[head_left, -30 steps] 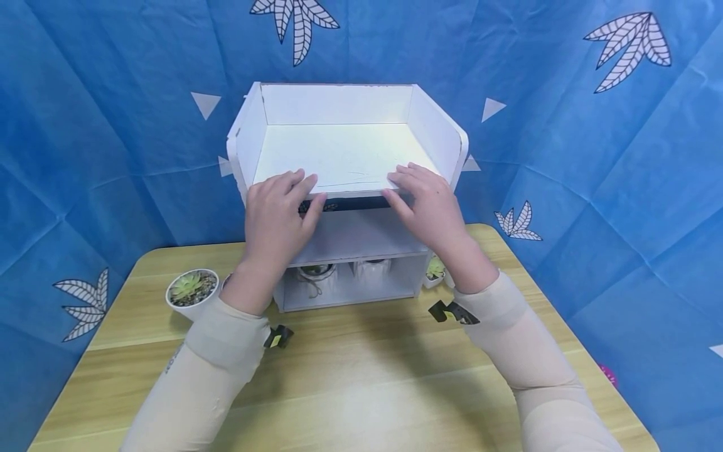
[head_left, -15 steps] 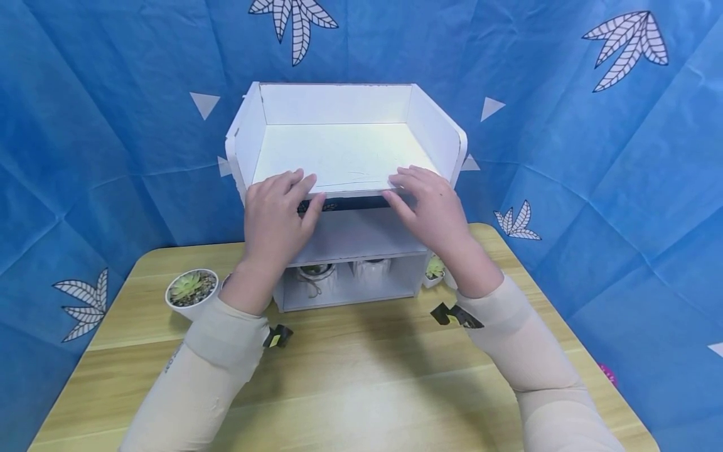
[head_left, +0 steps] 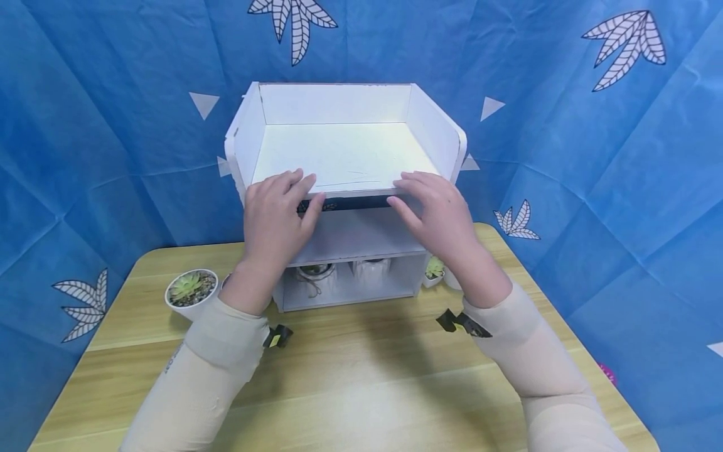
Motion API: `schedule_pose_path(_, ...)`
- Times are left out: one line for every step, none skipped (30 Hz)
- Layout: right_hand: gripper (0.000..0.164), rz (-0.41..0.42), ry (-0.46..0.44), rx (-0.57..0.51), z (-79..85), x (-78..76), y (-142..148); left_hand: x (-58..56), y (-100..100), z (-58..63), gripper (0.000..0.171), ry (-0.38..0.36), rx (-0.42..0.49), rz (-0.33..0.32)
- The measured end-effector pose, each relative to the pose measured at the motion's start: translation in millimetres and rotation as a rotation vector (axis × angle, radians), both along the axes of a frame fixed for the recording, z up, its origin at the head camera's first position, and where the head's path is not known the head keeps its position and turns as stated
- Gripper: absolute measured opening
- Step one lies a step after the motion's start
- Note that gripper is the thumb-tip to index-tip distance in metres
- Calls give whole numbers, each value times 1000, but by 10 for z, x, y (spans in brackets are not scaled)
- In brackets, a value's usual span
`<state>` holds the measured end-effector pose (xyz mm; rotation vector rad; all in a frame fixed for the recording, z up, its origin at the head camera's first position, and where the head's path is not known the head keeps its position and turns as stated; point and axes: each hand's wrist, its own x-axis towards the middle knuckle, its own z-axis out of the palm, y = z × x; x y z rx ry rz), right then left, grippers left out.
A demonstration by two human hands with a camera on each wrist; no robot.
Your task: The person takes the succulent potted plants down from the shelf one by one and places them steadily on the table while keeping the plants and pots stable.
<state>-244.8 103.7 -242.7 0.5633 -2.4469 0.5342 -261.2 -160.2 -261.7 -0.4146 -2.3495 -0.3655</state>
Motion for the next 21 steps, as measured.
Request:
schedule_pose_path(40,4,2,0,-1,15,2,1,0,0,48,0,0,0)
schedule_pose_path(40,6,4,3,-3,28,4,2,0,-1,48,0,-1,1)
schedule_pose_path(40,8,5,5,-6,41,6,3,1,-1,48,0,-2,2)
schedule_pose_path(40,11,6,6,-9,56,7,4,1,-1,48,0,-2,2)
schedule_pose_path(39,15,9,5,-14,69,12,5,2,-1,48,0,-3,3)
schedule_pose_path(39,20,14,5,-19,83,15,5,2,-1,48,0,-3,2)
schedule_pose_path(38,25,20,4,-24,95,15,5,1,-2,48,0,-3,1)
schedule_pose_path(38,29,25,4,-30,107,16,5,0,-2,48,0,-2,1)
schedule_pose_path(38,32,30,5,-34,121,17,5,0,-3,48,0,-2,0)
schedule_pose_path(38,36,34,4,-41,131,19,5,0,-3,48,-1,-2,0)
schedule_pose_path(38,38,39,7,-47,139,22,5,0,-2,48,-2,-2,1)
schedule_pose_path(38,41,42,7,-52,149,22,5,0,-2,48,-3,-3,1)
schedule_pose_path(38,44,45,5,-59,157,26,4,1,-1,48,-5,-4,3)
schedule_pose_path(37,48,48,5,-64,165,30,4,1,-1,48,-5,-6,5)
schedule_pose_path(37,50,51,6,-69,172,33,3,1,-1,49,-7,-6,7)
schedule_pose_path(37,53,52,5,-76,179,37,2,1,-1,49,-8,-6,7)
schedule_pose_path(37,54,52,4,-81,188,40,2,1,-1,49,-8,-6,7)
schedule_pose_path(37,57,49,2,-87,198,44,0,1,-2,49,-9,-5,7)
schedule_pose_path(37,57,46,2,-96,205,48,0,0,-2,49,-9,-4,7)
schedule_pose_path(37,57,39,1,-102,212,53,0,-1,-3,49,-8,-4,7)
schedule_pose_path(37,57,31,0,-111,218,56,1,-2,-3,49,-8,-3,7)
